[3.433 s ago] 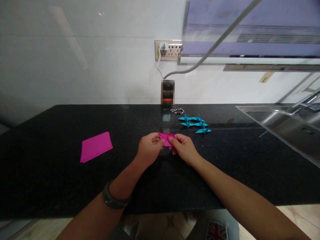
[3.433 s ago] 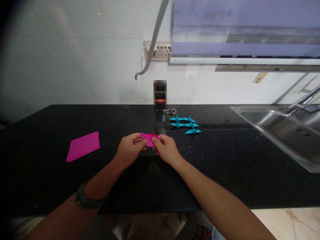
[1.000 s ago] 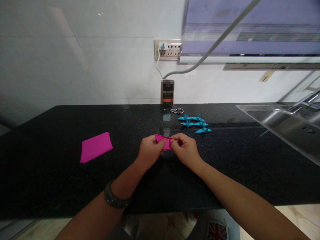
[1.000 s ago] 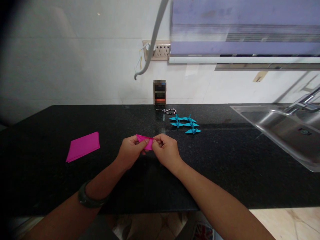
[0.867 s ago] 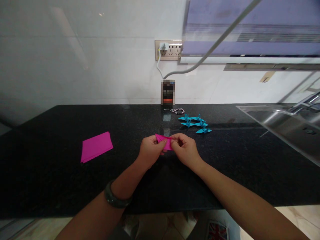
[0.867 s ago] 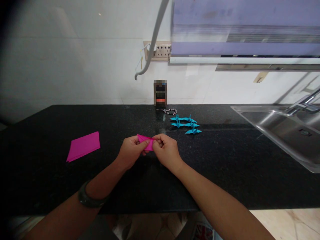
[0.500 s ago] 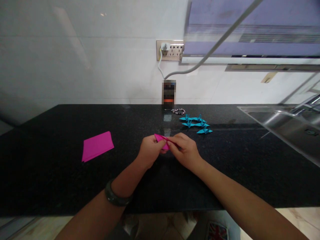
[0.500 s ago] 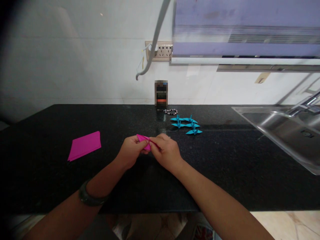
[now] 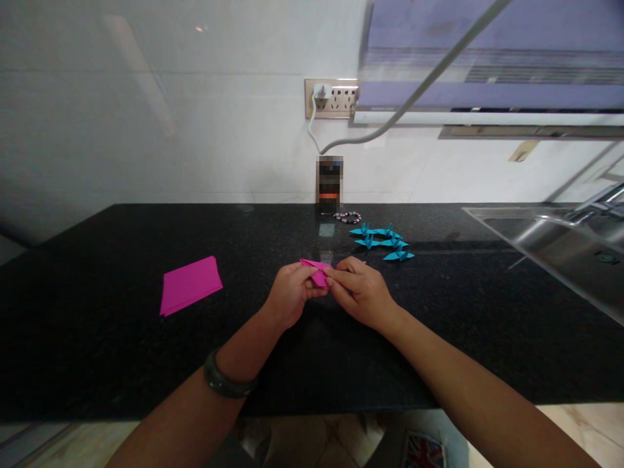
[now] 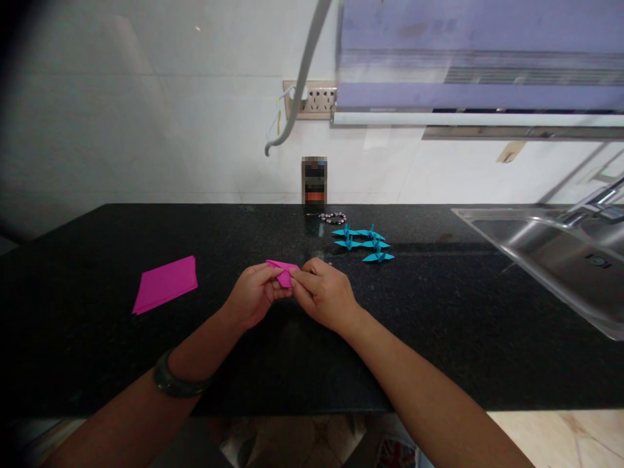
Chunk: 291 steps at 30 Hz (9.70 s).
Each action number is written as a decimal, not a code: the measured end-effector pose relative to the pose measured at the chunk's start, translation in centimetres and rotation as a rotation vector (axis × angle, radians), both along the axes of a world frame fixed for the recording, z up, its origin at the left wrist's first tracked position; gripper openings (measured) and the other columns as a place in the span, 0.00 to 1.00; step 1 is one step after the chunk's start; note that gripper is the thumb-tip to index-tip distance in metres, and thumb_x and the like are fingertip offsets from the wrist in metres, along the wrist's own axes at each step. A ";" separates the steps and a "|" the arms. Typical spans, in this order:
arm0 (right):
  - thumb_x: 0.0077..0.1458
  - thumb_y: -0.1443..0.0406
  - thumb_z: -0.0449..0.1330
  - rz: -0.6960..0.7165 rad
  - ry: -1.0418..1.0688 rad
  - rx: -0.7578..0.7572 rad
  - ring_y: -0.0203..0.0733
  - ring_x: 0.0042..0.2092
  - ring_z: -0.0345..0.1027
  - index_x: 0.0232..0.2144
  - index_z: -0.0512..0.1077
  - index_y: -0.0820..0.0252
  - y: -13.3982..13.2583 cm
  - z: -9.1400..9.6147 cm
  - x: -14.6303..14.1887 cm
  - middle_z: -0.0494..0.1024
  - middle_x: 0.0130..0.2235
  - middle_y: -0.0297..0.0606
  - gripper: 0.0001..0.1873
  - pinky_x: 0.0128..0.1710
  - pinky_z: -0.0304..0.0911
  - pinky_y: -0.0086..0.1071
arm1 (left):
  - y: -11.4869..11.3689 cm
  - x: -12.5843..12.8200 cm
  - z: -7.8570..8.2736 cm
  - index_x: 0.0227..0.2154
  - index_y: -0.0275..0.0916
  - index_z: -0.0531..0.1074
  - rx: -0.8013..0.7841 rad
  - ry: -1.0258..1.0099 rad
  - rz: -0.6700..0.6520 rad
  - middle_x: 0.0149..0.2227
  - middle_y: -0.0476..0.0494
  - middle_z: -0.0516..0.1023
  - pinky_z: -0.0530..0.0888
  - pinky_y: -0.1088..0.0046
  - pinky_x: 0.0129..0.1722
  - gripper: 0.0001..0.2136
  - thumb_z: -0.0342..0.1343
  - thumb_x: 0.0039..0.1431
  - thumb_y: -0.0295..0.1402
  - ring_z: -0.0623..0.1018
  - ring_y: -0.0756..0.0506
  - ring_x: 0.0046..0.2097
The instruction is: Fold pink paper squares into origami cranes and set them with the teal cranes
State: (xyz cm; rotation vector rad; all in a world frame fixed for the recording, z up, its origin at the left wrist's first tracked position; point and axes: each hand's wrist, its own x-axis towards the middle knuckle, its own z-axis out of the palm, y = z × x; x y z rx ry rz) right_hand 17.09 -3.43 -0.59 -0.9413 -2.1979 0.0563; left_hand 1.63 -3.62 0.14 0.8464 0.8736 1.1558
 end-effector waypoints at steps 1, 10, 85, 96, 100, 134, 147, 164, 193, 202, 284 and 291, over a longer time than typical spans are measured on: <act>0.53 0.65 0.50 0.002 -0.002 -0.001 0.36 0.32 0.63 0.36 0.73 0.58 0.0 0.0 0.0 0.69 0.32 0.39 0.13 0.32 0.59 0.30 | 0.0 0.0 0.0 0.25 0.33 0.73 -0.003 -0.002 0.002 0.22 0.47 0.73 0.72 0.75 0.26 0.06 0.53 0.47 0.31 0.73 0.52 0.24; 0.49 0.65 0.55 -0.017 0.300 -0.180 0.34 0.31 0.62 0.40 0.66 0.60 0.1 -0.5 -0.6 0.69 0.31 0.36 0.14 0.30 0.60 0.27 | 0.0 0.0 -0.3 0.30 0.33 0.72 0.043 0.112 0.062 0.28 0.46 0.74 0.71 0.76 0.30 0.12 0.57 0.46 0.38 0.73 0.52 0.30; 0.47 0.61 0.57 0.115 0.921 -0.753 0.29 0.19 0.60 0.30 0.69 0.63 1.0 -0.9 -1.0 0.69 0.20 0.31 0.10 0.19 0.56 0.25 | -0.7 0.6 0.0 0.33 0.32 0.69 0.210 0.493 0.076 0.15 0.52 0.68 0.61 0.81 0.13 0.13 0.54 0.49 0.38 0.66 0.54 0.15; 0.49 0.60 0.55 0.100 0.941 -0.756 0.30 0.19 0.60 0.34 0.70 0.63 1.1 -0.9 -0.8 0.68 0.18 0.30 0.13 0.21 0.58 0.26 | -0.7 0.6 -0.1 0.33 0.33 0.70 0.223 0.512 0.087 0.15 0.52 0.69 0.62 0.81 0.13 0.13 0.54 0.48 0.38 0.66 0.54 0.15; 0.51 0.59 0.53 0.119 0.937 -0.770 0.31 0.19 0.61 0.34 0.69 0.63 1.1 -0.9 -0.8 0.68 0.18 0.30 0.13 0.22 0.58 0.26 | -0.7 0.6 -0.1 0.34 0.33 0.69 0.232 0.514 0.091 0.15 0.52 0.69 0.63 0.81 0.14 0.13 0.54 0.49 0.38 0.67 0.54 0.15; 0.39 0.64 0.62 0.106 0.760 -0.754 0.33 0.26 0.63 0.24 0.70 0.63 1.1 -1.1 -1.1 0.70 0.24 0.33 0.07 0.26 0.59 0.27 | -0.5 0.3 -1.7 0.27 0.36 0.67 0.438 0.831 0.060 0.20 0.50 0.71 0.62 0.79 0.21 0.08 0.51 0.49 0.36 0.69 0.52 0.22; 0.43 0.63 0.61 0.119 0.827 -0.799 0.30 0.24 0.59 0.23 0.71 0.64 0.9 -0.7 -0.9 0.69 0.23 0.33 0.08 0.23 0.56 0.25 | -0.8 0.5 -0.7 0.25 0.35 0.66 0.299 0.657 0.020 0.18 0.50 0.71 0.61 0.80 0.19 0.08 0.56 0.45 0.34 0.68 0.53 0.20; 0.49 0.62 0.56 0.122 0.763 -0.726 0.26 0.18 0.54 0.34 0.74 0.61 1.3 -1.0 -0.6 0.64 0.24 0.31 0.11 0.16 0.50 0.24 | -0.3 0.3 -0.8 0.26 0.35 0.67 0.139 0.391 0.014 0.22 0.47 0.73 0.72 0.74 0.26 0.11 0.54 0.49 0.40 0.74 0.50 0.24; 0.48 0.59 0.57 0.178 0.810 -0.839 0.26 0.17 0.52 0.30 0.72 0.62 0.8 -0.6 -1.0 0.64 0.20 0.30 0.12 0.14 0.48 0.23 | -0.4 0.2 -0.6 0.23 0.34 0.75 0.269 0.487 0.146 0.17 0.49 0.70 0.62 0.78 0.19 0.10 0.57 0.45 0.37 0.66 0.53 0.20; 0.46 0.58 0.58 0.091 0.847 -0.813 0.27 0.16 0.54 0.28 0.71 0.64 0.9 -0.7 -1.1 0.66 0.19 0.30 0.13 0.15 0.51 0.23 | -0.4 0.3 -0.9 0.31 0.35 0.73 0.198 0.412 0.022 0.20 0.49 0.70 0.65 0.77 0.19 0.16 0.51 0.50 0.44 0.68 0.52 0.20; 0.44 0.59 0.59 0.056 0.822 -0.768 0.28 0.18 0.55 0.25 0.68 0.62 0.7 -0.9 -1.2 0.65 0.19 0.29 0.11 0.16 0.53 0.24 | 0.0 0.5 -1.2 0.34 0.34 0.72 0.205 0.345 0.073 0.24 0.47 0.73 0.66 0.76 0.22 0.15 0.54 0.48 0.40 0.69 0.51 0.23; 0.42 0.59 0.62 0.112 0.830 -0.783 0.27 0.18 0.52 0.25 0.68 0.62 0.7 -0.8 -1.4 0.64 0.19 0.28 0.11 0.16 0.49 0.23 | 0.1 0.4 -1.7 0.32 0.35 0.68 0.288 0.422 0.109 0.22 0.50 0.71 0.66 0.78 0.24 0.12 0.58 0.44 0.35 0.70 0.52 0.23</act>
